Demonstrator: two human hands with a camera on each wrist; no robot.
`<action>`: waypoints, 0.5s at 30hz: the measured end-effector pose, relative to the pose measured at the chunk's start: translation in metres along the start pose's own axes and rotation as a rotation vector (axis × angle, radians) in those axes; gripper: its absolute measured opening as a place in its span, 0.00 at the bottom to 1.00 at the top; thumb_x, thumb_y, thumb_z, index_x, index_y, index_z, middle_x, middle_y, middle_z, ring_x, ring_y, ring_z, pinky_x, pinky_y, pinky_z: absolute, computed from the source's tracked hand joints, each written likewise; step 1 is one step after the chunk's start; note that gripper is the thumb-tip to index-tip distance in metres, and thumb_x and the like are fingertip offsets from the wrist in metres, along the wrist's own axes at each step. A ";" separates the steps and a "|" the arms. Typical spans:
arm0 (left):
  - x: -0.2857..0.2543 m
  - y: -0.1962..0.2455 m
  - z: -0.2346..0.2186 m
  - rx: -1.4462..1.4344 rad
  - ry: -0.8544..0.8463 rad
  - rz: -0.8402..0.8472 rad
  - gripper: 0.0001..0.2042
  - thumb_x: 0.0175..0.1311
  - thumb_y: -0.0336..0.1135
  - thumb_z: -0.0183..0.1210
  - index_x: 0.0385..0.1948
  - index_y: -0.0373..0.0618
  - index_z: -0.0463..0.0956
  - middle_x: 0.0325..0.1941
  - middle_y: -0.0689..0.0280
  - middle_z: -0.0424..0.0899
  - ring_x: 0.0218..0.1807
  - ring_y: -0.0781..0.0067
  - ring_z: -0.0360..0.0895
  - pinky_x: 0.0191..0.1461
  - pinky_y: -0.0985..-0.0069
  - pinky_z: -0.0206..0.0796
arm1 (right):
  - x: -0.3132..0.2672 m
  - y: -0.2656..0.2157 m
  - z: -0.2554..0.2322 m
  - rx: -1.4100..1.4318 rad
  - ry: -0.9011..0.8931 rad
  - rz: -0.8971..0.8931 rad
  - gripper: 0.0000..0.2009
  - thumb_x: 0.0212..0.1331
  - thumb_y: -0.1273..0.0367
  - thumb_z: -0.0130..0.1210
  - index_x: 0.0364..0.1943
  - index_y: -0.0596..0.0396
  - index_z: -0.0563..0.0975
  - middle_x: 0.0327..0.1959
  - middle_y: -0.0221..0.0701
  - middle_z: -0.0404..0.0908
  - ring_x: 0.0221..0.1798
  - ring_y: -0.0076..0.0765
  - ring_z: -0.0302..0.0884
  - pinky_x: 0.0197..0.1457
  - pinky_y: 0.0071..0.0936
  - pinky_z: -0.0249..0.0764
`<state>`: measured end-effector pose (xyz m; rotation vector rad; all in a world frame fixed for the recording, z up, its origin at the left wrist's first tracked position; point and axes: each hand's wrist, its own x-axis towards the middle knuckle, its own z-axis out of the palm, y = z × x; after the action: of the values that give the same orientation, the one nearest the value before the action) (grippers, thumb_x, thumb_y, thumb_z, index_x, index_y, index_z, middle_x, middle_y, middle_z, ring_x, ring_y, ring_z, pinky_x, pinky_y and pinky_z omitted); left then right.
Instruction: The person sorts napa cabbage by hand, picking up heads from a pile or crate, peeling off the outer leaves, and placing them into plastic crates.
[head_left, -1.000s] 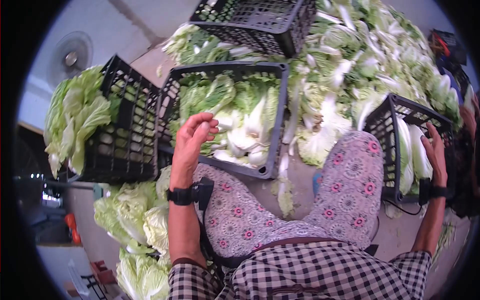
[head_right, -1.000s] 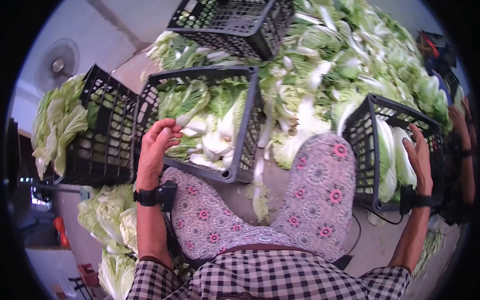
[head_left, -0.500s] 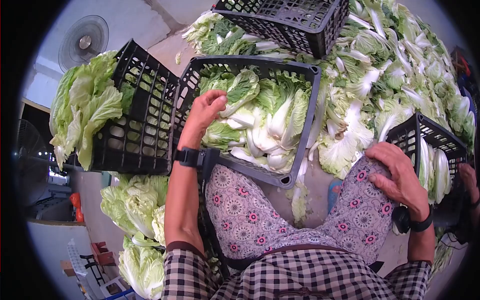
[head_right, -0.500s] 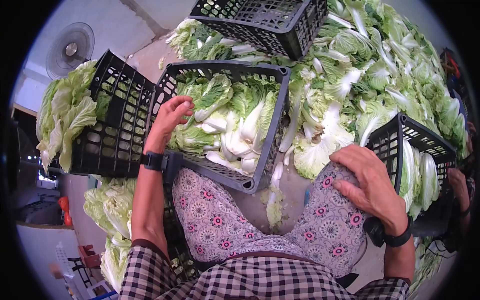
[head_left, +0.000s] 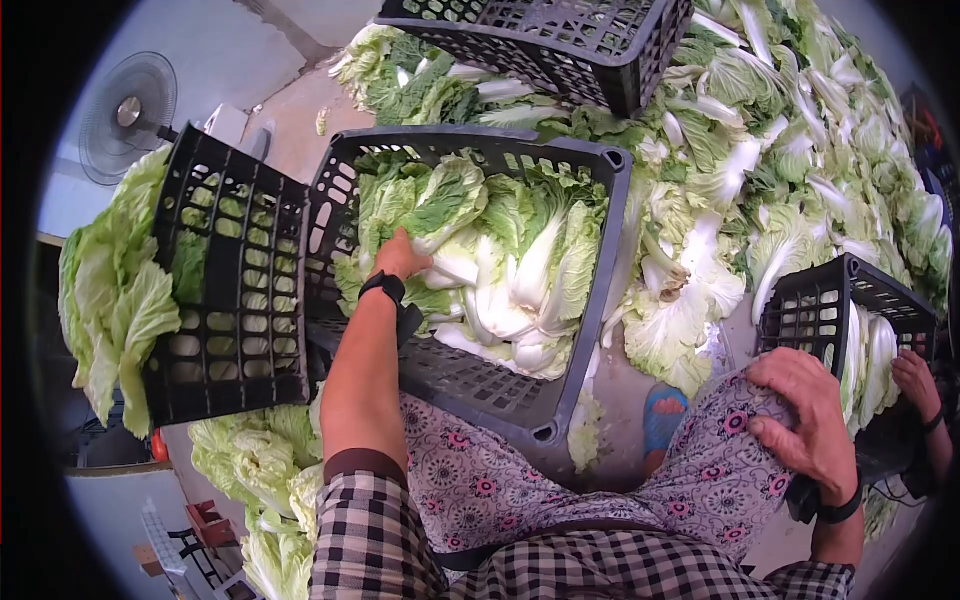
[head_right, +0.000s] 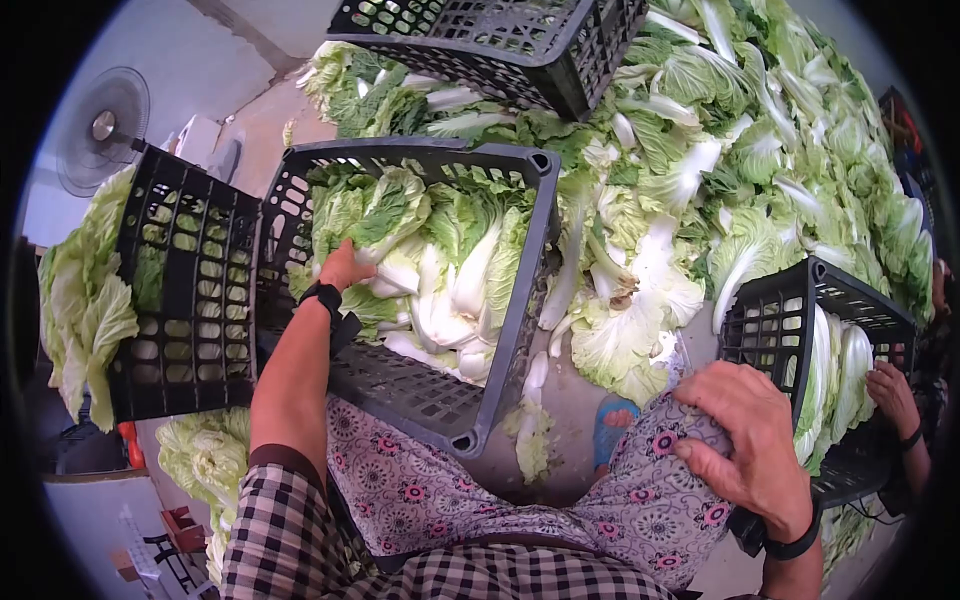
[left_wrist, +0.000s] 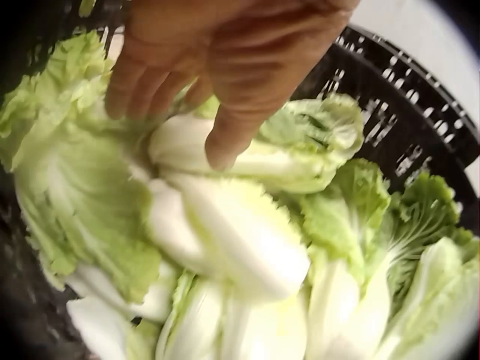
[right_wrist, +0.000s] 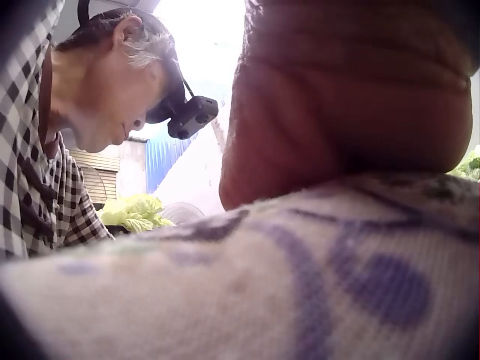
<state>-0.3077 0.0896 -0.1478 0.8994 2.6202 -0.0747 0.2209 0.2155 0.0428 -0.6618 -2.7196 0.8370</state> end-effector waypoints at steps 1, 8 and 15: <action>0.000 0.006 -0.004 -0.003 -0.036 -0.047 0.37 0.41 0.46 0.70 0.52 0.37 0.63 0.50 0.47 0.75 0.52 0.52 0.74 0.54 0.64 0.67 | 0.001 0.001 0.000 0.004 -0.004 0.009 0.21 0.46 0.55 0.61 0.37 0.58 0.76 0.36 0.38 0.78 0.43 0.49 0.73 0.48 0.39 0.67; -0.006 0.025 0.013 -0.045 0.208 -0.149 0.30 0.52 0.53 0.59 0.48 0.37 0.65 0.53 0.42 0.69 0.54 0.46 0.70 0.54 0.59 0.65 | 0.006 0.004 0.000 0.012 -0.001 0.018 0.20 0.44 0.58 0.62 0.37 0.58 0.76 0.35 0.37 0.79 0.43 0.48 0.74 0.47 0.39 0.68; 0.013 -0.025 -0.003 -0.101 0.309 0.071 0.28 0.57 0.58 0.51 0.38 0.34 0.74 0.37 0.41 0.78 0.45 0.43 0.75 0.49 0.58 0.65 | 0.007 0.000 0.004 0.036 0.044 -0.020 0.18 0.42 0.62 0.63 0.36 0.59 0.76 0.34 0.37 0.78 0.42 0.49 0.74 0.46 0.39 0.69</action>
<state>-0.3336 0.0778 -0.1513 1.0390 2.8375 0.2311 0.2136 0.2169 0.0398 -0.6372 -2.6614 0.8543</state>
